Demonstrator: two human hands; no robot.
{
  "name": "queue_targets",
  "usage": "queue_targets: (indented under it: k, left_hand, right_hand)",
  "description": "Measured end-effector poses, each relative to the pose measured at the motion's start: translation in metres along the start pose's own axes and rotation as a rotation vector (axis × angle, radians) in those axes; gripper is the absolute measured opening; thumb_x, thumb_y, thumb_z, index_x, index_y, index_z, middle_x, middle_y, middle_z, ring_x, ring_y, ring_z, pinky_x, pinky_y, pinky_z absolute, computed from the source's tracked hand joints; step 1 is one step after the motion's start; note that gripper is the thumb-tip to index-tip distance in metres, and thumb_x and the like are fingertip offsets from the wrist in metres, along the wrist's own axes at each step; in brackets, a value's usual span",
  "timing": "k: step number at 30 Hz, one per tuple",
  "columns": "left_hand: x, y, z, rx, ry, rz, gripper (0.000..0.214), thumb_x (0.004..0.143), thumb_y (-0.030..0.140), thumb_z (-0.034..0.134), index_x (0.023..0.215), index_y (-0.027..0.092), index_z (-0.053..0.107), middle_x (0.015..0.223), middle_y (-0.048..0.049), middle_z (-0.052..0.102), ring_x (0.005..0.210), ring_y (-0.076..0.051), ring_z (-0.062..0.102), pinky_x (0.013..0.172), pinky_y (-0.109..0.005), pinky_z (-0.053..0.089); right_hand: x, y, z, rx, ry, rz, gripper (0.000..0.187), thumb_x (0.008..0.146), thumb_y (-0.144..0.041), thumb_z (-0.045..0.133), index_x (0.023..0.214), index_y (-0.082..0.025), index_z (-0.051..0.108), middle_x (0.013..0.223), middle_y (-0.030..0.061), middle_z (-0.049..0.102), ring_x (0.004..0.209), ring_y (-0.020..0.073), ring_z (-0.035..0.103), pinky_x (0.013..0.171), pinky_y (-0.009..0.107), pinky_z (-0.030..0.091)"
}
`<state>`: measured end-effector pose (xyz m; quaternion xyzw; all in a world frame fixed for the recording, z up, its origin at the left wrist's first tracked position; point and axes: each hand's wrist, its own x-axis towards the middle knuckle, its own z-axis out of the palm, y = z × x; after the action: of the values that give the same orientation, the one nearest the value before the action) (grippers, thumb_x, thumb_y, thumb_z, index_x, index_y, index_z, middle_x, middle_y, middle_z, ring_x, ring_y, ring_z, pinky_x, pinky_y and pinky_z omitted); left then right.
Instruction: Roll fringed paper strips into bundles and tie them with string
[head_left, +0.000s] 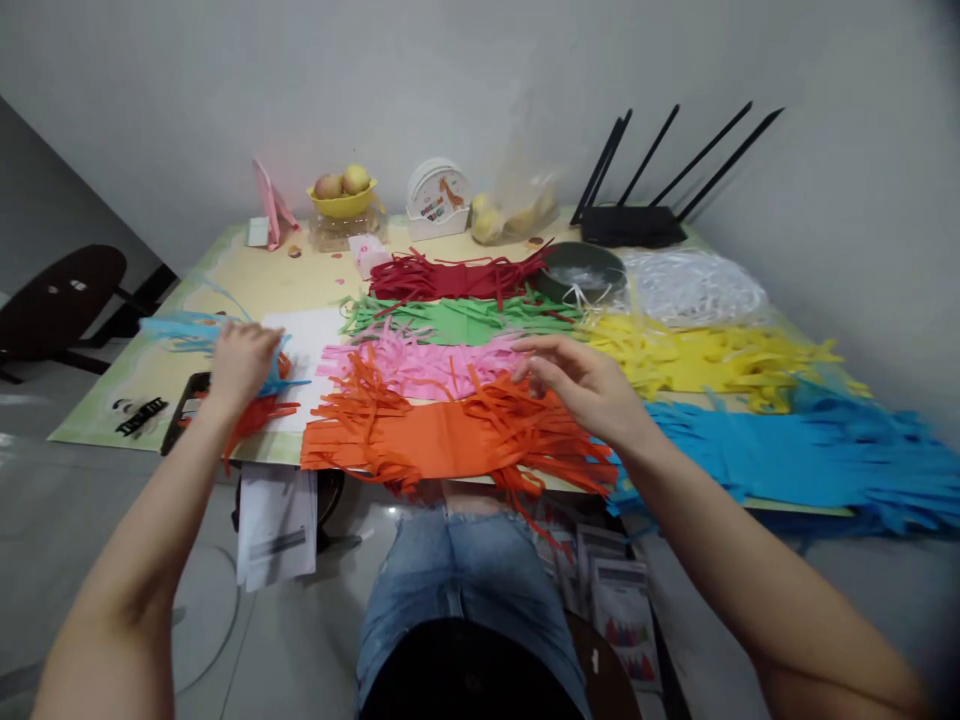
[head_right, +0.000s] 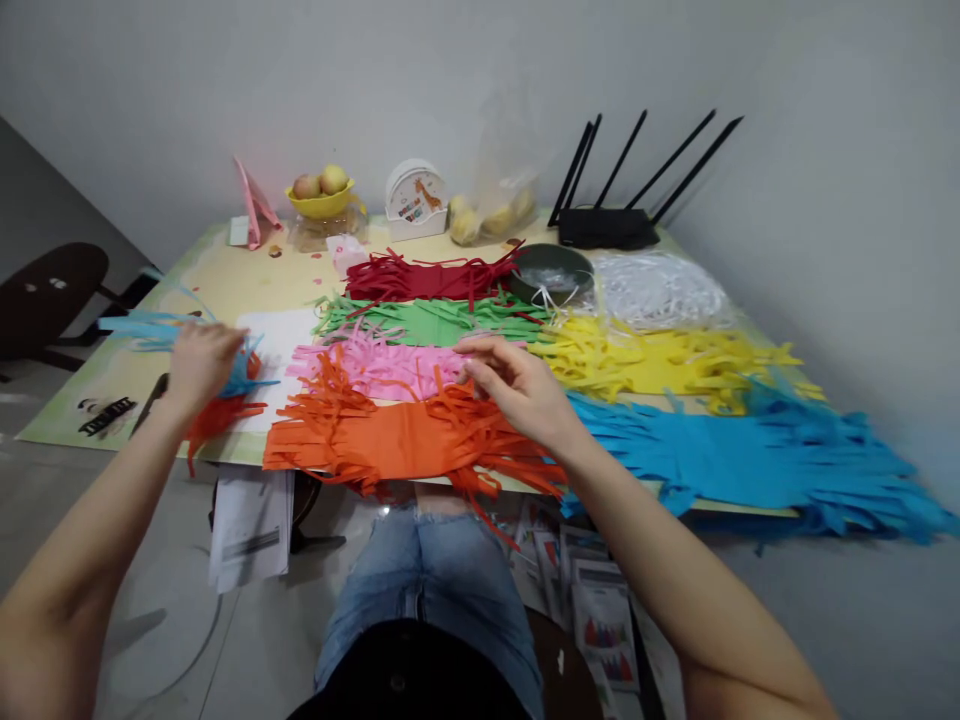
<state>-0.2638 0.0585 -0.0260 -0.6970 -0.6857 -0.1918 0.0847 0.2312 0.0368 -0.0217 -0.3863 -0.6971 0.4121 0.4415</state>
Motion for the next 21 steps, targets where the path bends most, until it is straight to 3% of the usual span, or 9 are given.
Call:
queue_targets:
  k: [3,6,10,12,14,16,18,19,21]
  left_hand:
    - [-0.034,0.011,0.038,0.054,-0.239,0.032,0.036,0.095,0.032,0.048,0.119,0.017,0.07,0.125,-0.0121,0.071,0.126,-0.031,0.058,0.119,-0.054,0.027]
    - [-0.054,0.006,0.055,0.103,-0.325,-0.013,0.053,0.096,0.039,0.038,0.135,0.01,0.059,0.147,-0.0188,0.054,0.142,-0.037,0.043,0.117,-0.057,0.029]
    - [-0.051,-0.004,0.054,0.14,-0.399,-0.053,0.064,0.094,0.042,0.033,0.144,0.004,0.049,0.154,-0.0234,0.044,0.146,-0.037,0.037,0.113,-0.055,0.036]
    - [-0.042,-0.003,0.043,0.16,-0.381,-0.038,0.06,0.093,0.041,0.031,0.138,0.011,0.056,0.148,-0.0184,0.053,0.143,-0.033,0.044,0.111,-0.05,0.04]
    - [-0.033,0.005,0.027,0.205,-0.286,-0.037,0.054,0.092,0.042,0.03,0.127,0.018,0.065,0.139,-0.0137,0.062,0.136,-0.032,0.051,0.11,-0.049,0.042]
    - [-0.023,0.026,0.011,0.258,-0.106,-0.06,0.051,0.094,0.045,0.03,0.113,0.022,0.071,0.128,-0.0129,0.069,0.126,-0.035,0.058,0.107,-0.054,0.043]
    - [-0.013,0.064,0.004,0.217,0.056,-0.027,0.047,0.095,0.043,0.033,0.104,0.02,0.073,0.115,-0.0154,0.073,0.114,-0.036,0.063,0.103,-0.058,0.045]
    - [-0.008,0.088,0.007,0.143,0.079,0.049,0.044,0.095,0.04,0.035,0.103,0.019,0.073,0.11,-0.0154,0.073,0.109,-0.033,0.065,0.102,-0.055,0.047]
    - [0.007,0.143,0.025,-0.031,0.005,0.223,0.037,0.094,0.035,0.041,0.106,0.019,0.072,0.109,-0.0127,0.074,0.105,-0.027,0.067,0.1,-0.043,0.051]
  right_hand:
    - [-0.011,0.009,-0.018,-0.06,0.06,0.027,0.036,0.092,-0.049,0.062,0.11,-0.02,0.069,0.078,0.003,0.07,0.06,0.0116,0.059,0.06,0.024,0.05]
    - [-0.016,0.018,-0.035,-0.108,0.119,0.055,0.035,0.092,-0.048,0.061,0.11,-0.019,0.069,0.078,0.0032,0.07,0.059,0.0118,0.059,0.059,0.025,0.05]
    - [-0.009,0.026,-0.041,-0.215,0.16,0.042,0.032,0.091,-0.045,0.059,0.106,-0.018,0.07,0.078,0.0038,0.071,0.059,0.0126,0.059,0.059,0.026,0.049]
    - [-0.005,0.029,-0.041,-0.299,0.17,0.022,0.033,0.091,-0.043,0.058,0.107,-0.017,0.071,0.08,0.005,0.072,0.065,0.0147,0.062,0.063,0.028,0.049]
    - [-0.004,0.034,-0.044,-0.37,0.173,0.008,0.033,0.092,-0.042,0.057,0.108,-0.017,0.072,0.088,0.0067,0.075,0.073,0.017,0.066,0.067,0.029,0.05]
    - [-0.007,0.04,-0.05,-0.429,0.183,0.006,0.032,0.092,-0.04,0.056,0.106,-0.017,0.073,0.092,0.0075,0.076,0.076,0.018,0.067,0.068,0.029,0.05]
    - [-0.009,0.048,-0.053,-0.496,0.204,0.004,0.03,0.092,-0.038,0.056,0.101,-0.016,0.074,0.092,0.0081,0.076,0.075,0.0186,0.068,0.069,0.029,0.05]
    - [-0.008,0.051,-0.051,-0.547,0.195,0.0,0.029,0.093,-0.036,0.054,0.1,-0.015,0.074,0.091,0.0087,0.076,0.077,0.0192,0.068,0.07,0.029,0.05]
    - [-0.001,0.055,-0.042,-0.664,0.11,-0.02,0.029,0.095,-0.031,0.051,0.098,-0.014,0.074,0.093,0.0103,0.077,0.083,0.0204,0.069,0.075,0.03,0.05]
